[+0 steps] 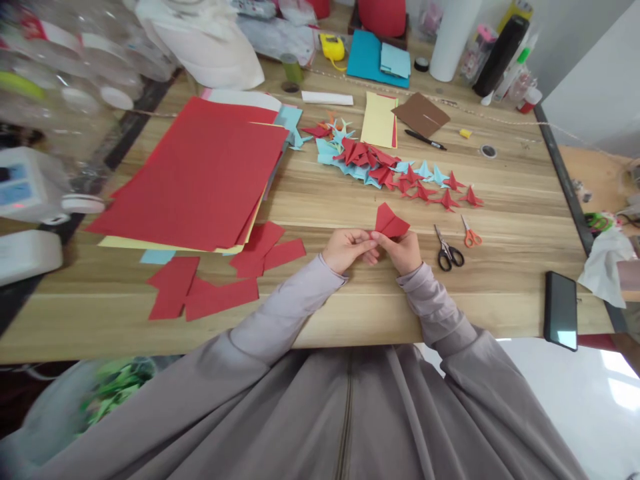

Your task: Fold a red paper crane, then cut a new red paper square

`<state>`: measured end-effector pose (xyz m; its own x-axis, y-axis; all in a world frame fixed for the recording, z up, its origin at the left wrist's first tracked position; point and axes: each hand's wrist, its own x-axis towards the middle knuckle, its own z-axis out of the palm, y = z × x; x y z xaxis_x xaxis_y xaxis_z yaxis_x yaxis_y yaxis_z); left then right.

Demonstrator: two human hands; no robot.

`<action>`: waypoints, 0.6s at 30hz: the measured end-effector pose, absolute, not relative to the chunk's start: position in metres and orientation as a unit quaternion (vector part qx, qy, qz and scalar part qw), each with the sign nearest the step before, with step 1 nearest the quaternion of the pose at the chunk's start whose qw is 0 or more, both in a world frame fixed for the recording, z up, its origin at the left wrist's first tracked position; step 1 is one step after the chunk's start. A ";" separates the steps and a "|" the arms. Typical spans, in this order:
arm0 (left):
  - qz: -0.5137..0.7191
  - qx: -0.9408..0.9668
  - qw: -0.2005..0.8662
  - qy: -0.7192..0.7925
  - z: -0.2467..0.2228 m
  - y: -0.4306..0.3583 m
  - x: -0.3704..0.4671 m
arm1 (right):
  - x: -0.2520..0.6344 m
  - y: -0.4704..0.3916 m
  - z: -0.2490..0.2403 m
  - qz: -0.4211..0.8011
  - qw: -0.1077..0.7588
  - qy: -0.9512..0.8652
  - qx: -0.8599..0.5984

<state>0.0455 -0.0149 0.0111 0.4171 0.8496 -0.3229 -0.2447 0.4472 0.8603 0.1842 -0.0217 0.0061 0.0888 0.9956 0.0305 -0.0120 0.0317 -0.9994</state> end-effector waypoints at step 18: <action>0.372 0.394 0.765 0.347 -0.010 -0.002 0.048 | 0.181 -0.002 -0.016 0.510 0.632 -0.363 -0.457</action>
<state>0.0475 -0.0021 -0.0099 0.4824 0.8431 -0.2376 -0.2957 0.4121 0.8618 0.1810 -0.0023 -0.0165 0.2161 0.9764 -0.0063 -0.3128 0.0631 -0.9477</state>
